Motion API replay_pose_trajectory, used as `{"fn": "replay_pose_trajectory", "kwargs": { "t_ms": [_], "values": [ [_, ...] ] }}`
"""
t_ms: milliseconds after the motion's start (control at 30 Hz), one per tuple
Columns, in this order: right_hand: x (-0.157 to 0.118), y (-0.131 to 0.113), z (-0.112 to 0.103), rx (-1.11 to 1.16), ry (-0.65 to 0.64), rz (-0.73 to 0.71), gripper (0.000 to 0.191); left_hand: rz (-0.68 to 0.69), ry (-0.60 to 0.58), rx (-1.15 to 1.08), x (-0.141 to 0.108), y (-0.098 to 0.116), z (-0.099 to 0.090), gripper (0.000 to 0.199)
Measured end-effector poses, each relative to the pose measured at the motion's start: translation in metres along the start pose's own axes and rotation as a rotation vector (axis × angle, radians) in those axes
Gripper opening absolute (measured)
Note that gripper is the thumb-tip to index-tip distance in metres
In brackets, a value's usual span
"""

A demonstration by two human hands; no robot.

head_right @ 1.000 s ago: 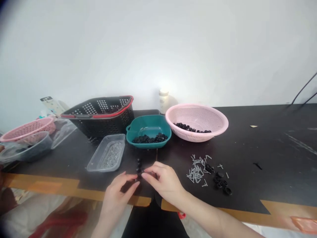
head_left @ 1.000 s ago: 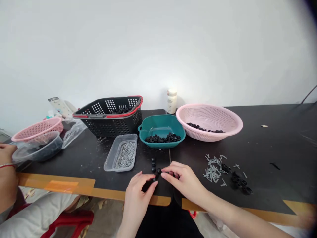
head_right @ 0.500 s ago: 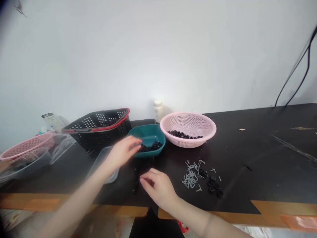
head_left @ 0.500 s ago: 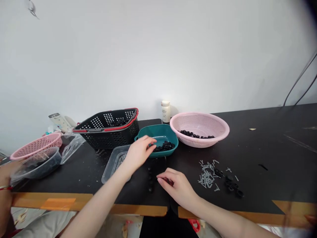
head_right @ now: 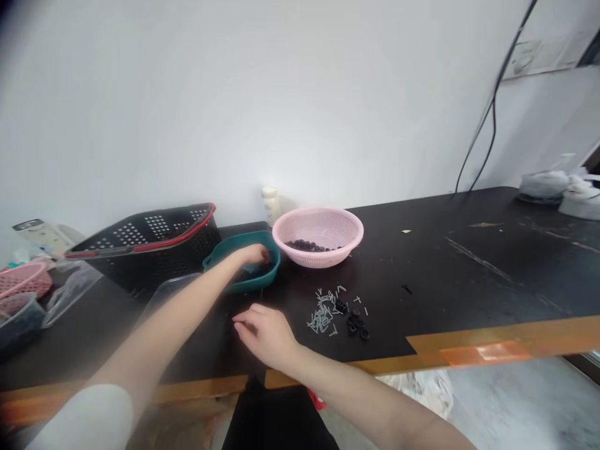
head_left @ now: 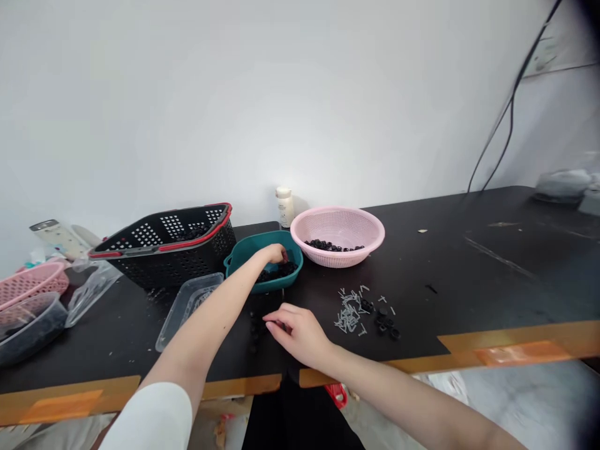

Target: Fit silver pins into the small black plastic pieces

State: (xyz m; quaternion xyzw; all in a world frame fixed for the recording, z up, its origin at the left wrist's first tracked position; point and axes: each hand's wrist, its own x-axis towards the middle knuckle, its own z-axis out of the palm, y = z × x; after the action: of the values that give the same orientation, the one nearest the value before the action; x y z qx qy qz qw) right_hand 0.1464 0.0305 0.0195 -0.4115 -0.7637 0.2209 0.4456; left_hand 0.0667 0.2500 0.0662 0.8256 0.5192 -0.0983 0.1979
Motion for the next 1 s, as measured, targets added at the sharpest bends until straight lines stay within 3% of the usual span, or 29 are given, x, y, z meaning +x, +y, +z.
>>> {"fn": "replay_pose_trajectory", "kwargs": {
  "t_ms": [100, 167, 300, 433, 500, 600, 700, 867, 933, 1000],
  "values": [
    [0.006, 0.001, -0.015, -0.022, 0.058, 0.057, 0.019, -0.002, 0.025, -0.016, -0.004, -0.001, 0.001, 0.032],
    [0.007, 0.011, -0.038, -0.057, 0.105, 0.124, 0.021, 0.002, 0.067, -0.022, -0.01, -0.002, -0.001, 0.031],
    [0.001, 0.053, -0.111, -0.2, 0.177, 0.378, 0.021, 0.036, 0.196, -0.052, -0.028, -0.004, -0.01, 0.031],
    [-0.009, 0.097, -0.174, -0.35, 0.08, 0.67, 0.008, 0.115, 0.367, -0.13, -0.057, 0.0, -0.021, 0.03],
    [-0.01, 0.107, -0.185, -0.373, -0.001, 0.768, 0.016, 0.177, 0.465, -0.186, -0.081, 0.007, -0.023, 0.029],
    [-0.007, 0.108, -0.181, -0.355, -0.092, 0.846, 0.025, 0.28, 0.613, -0.293, -0.134, 0.023, -0.011, 0.024],
    [-0.003, 0.097, -0.172, -0.309, -0.113, 0.859, 0.027, 0.357, 0.702, -0.42, -0.202, 0.032, 0.028, 0.017],
    [-0.01, 0.074, -0.17, -0.208, -0.059, 0.82, 0.027, 0.309, 0.719, -0.792, -0.312, 0.023, 0.143, 0.015],
    [-0.016, 0.065, -0.17, -0.166, -0.018, 0.794, 0.027, 0.25, 0.724, -0.934, -0.34, 0.018, 0.184, 0.018],
    [-0.021, 0.055, -0.167, -0.125, 0.043, 0.742, 0.027, 0.205, 0.741, -1.065, -0.353, 0.017, 0.211, 0.023]
  ]
}}
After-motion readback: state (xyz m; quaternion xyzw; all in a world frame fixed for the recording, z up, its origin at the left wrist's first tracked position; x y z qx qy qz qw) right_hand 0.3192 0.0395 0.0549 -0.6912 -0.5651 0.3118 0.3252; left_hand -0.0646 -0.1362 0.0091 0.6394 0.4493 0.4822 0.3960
